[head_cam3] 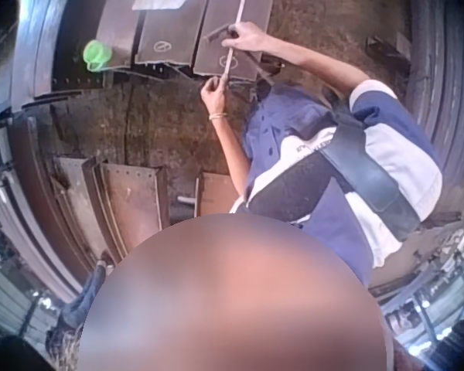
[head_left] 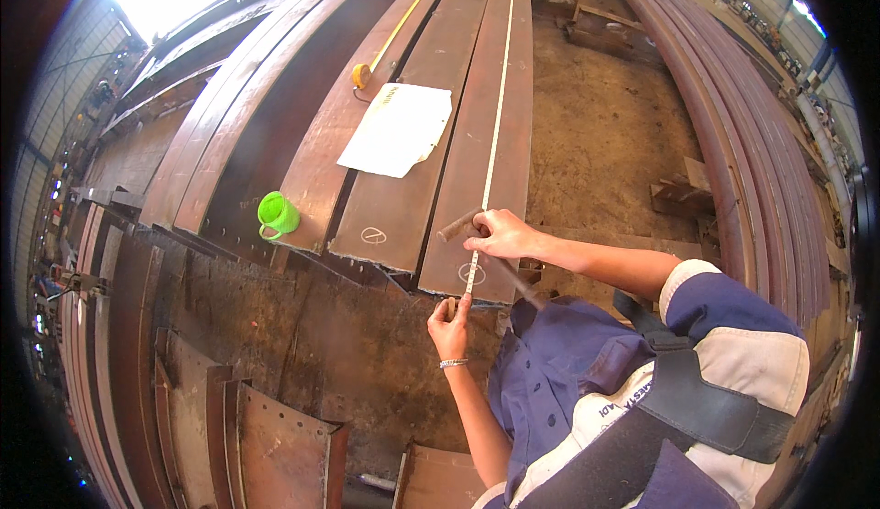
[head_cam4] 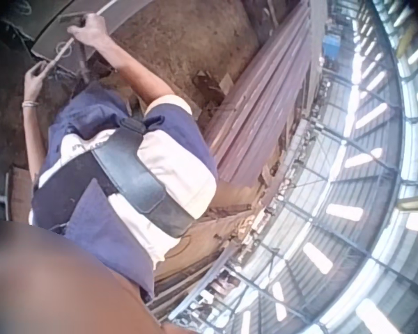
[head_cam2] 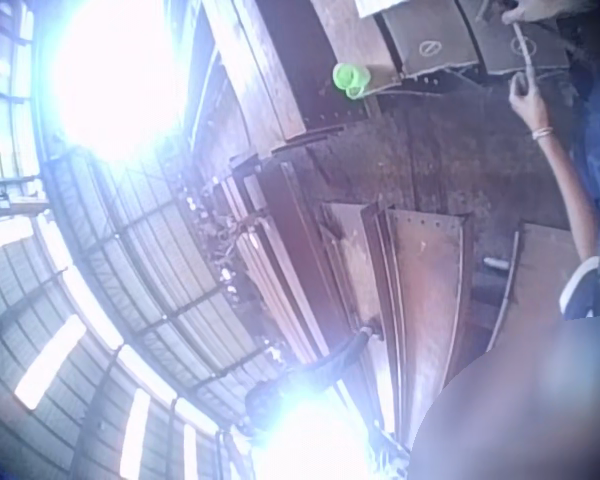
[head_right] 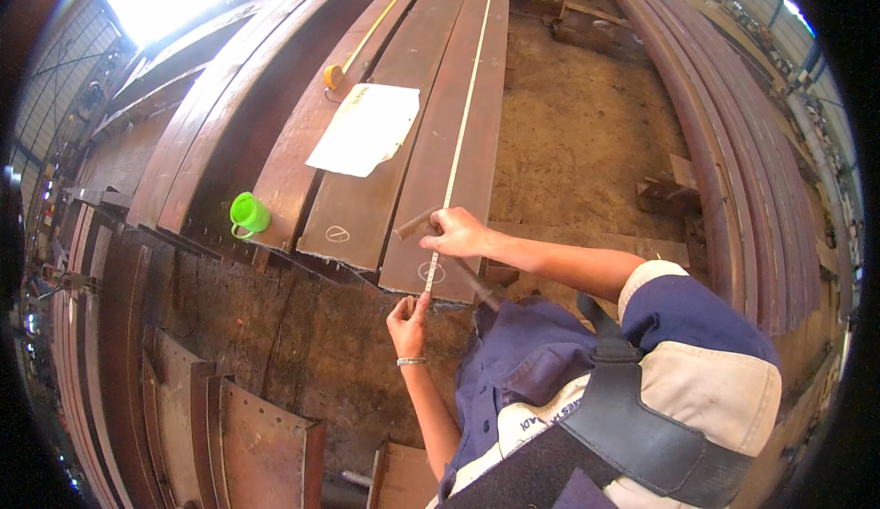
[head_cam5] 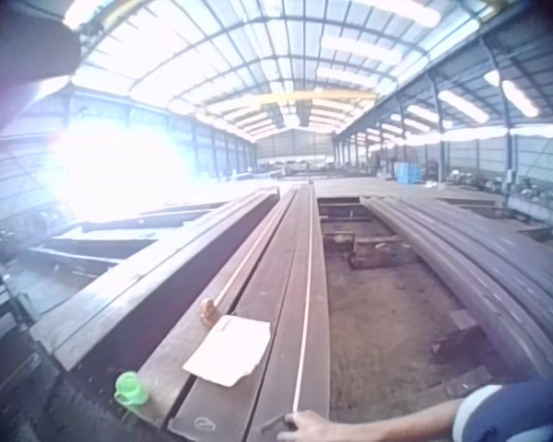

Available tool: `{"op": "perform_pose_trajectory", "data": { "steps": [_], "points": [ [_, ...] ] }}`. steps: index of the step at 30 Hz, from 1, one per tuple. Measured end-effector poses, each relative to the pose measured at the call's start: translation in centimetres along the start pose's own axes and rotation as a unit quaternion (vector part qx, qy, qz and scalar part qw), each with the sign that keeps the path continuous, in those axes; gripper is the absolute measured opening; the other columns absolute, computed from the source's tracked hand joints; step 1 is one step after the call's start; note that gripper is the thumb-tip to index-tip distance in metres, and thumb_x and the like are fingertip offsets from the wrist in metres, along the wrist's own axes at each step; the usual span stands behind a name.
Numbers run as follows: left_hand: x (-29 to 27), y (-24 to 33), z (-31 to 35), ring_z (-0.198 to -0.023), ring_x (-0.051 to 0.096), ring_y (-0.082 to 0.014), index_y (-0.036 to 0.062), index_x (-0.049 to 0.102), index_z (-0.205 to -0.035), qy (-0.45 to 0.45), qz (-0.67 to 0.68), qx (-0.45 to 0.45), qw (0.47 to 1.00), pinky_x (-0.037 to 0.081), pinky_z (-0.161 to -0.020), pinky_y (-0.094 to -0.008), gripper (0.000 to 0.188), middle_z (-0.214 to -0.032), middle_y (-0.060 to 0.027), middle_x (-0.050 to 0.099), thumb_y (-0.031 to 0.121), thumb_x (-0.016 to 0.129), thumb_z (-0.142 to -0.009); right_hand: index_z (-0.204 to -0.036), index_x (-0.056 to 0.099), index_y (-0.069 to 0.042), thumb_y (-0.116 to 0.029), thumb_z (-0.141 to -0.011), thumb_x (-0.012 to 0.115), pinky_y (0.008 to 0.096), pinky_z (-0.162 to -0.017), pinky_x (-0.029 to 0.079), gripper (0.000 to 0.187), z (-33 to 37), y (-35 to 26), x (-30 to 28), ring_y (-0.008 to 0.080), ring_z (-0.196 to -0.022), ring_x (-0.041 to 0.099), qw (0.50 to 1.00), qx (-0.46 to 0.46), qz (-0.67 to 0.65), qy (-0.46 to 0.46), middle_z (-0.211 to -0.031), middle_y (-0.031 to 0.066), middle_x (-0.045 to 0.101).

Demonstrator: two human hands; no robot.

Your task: The person measures large metal sheets using a tape measure and a square tool, then marks the sheets with a marker. The person moves between different stacks of metal sheets to perform measurements and markings.

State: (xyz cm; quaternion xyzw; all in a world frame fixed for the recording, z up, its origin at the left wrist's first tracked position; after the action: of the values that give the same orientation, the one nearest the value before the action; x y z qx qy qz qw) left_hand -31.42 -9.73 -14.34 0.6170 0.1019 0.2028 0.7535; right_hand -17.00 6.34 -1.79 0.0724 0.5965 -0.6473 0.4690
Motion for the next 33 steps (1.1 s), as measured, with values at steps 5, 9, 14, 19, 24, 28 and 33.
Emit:
{"op": "perform_pose_trajectory", "data": {
  "steps": [5,9,14,19,24,28,33],
  "points": [
    [0.0,0.2,0.0,-0.066,0.035,-0.0043,0.0019,0.055,-0.069,-0.004,-0.004,-0.030,1.000,0.029,-0.058,-0.0241,0.037,-0.070,0.0083,0.045,0.018,0.081,-0.088,-0.095,0.064,0.001,-0.021,-0.085,0.074,0.0454,-0.068,0.050,0.026,1.1,-0.5,-1.3,0.0366,-0.077,0.066,0.971,-0.185,0.143,-0.038,-0.077,0.0168,0.067],
    [0.1,0.0,-0.2,-0.066,0.035,-0.0043,0.0026,0.055,-0.069,-0.021,0.023,-0.002,1.000,0.029,-0.058,-0.0245,0.036,-0.069,0.0086,0.043,0.018,0.081,-0.089,-0.104,0.065,-0.004,-0.014,-0.083,0.072,0.0451,-0.078,0.051,0.023,1.7,-0.8,-1.4,0.0331,-0.097,0.063,0.902,-0.328,0.239,-0.145,-0.097,0.0151,0.063],
    [0.3,-0.5,-0.2,-0.066,0.033,-0.0049,0.0018,0.054,-0.069,-0.026,0.042,0.002,0.999,0.028,-0.058,-0.0248,0.037,-0.070,0.0084,0.040,0.017,0.081,-0.089,-0.101,0.068,-0.012,-0.015,-0.077,0.074,0.0413,-0.093,0.047,0.025,0.7,-2.1,0.5,0.0239,-0.108,0.060,0.743,-0.502,0.413,-0.163,-0.098,0.0064,0.057],
    [0.5,-0.4,0.4,-0.067,0.033,-0.0052,0.0016,0.056,-0.071,0.009,0.016,0.026,1.000,0.028,-0.060,-0.0246,0.035,-0.070,0.0083,0.039,0.018,0.081,-0.089,-0.101,0.068,-0.015,-0.017,-0.079,0.072,0.0416,-0.105,0.043,0.022,-1.3,-3.5,2.7,0.0220,-0.109,0.060,0.674,-0.566,0.440,-0.178,-0.103,0.0046,0.059],
    [0.9,-0.5,0.9,-0.067,0.035,-0.0053,0.0002,0.062,-0.076,0.035,0.046,0.021,0.998,0.030,-0.060,-0.0243,0.030,-0.072,0.0090,0.043,0.019,0.081,-0.089,-0.102,0.069,-0.016,-0.019,-0.084,0.069,0.0475,-0.116,0.036,0.019,-2.7,-3.9,3.9,0.0209,-0.112,0.060,0.605,-0.611,0.466,-0.207,-0.105,0.0034,0.061],
    [1.1,-0.7,1.0,-0.067,0.036,-0.0050,0.0012,0.064,-0.080,0.049,0.044,0.031,0.997,0.031,-0.060,-0.0240,0.026,-0.074,0.0087,0.047,0.019,0.081,-0.090,-0.110,0.070,-0.019,-0.020,-0.085,0.068,0.0513,-0.120,0.031,0.025,-3.4,-4.2,4.6,0.0204,-0.116,0.059,0.568,-0.623,0.491,-0.217,-0.108,0.0023,0.062],
    [1.2,-0.7,1.1,-0.069,0.043,-0.0041,0.0029,0.068,-0.088,0.038,0.077,0.020,0.996,0.035,-0.061,-0.0235,0.020,-0.077,0.0080,0.056,0.018,0.081,-0.089,-0.124,0.067,-0.021,-0.018,-0.086,0.067,0.0524,-0.121,0.030,0.037,-3.6,-3.4,4.6,0.0209,-0.121,0.056,0.563,-0.626,0.500,-0.203,-0.114,0.0029,0.062]
  ]
}}
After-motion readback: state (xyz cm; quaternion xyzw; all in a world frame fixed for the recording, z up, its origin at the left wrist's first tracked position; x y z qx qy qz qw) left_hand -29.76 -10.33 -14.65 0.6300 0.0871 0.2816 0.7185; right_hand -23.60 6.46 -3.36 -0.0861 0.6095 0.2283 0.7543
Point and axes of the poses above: each hand's wrist, its own z-axis away from the middle knuckle, its own x-axis out of the palm, y = z × x, the point moved 3 cm from there along -z, towards the middle knuckle
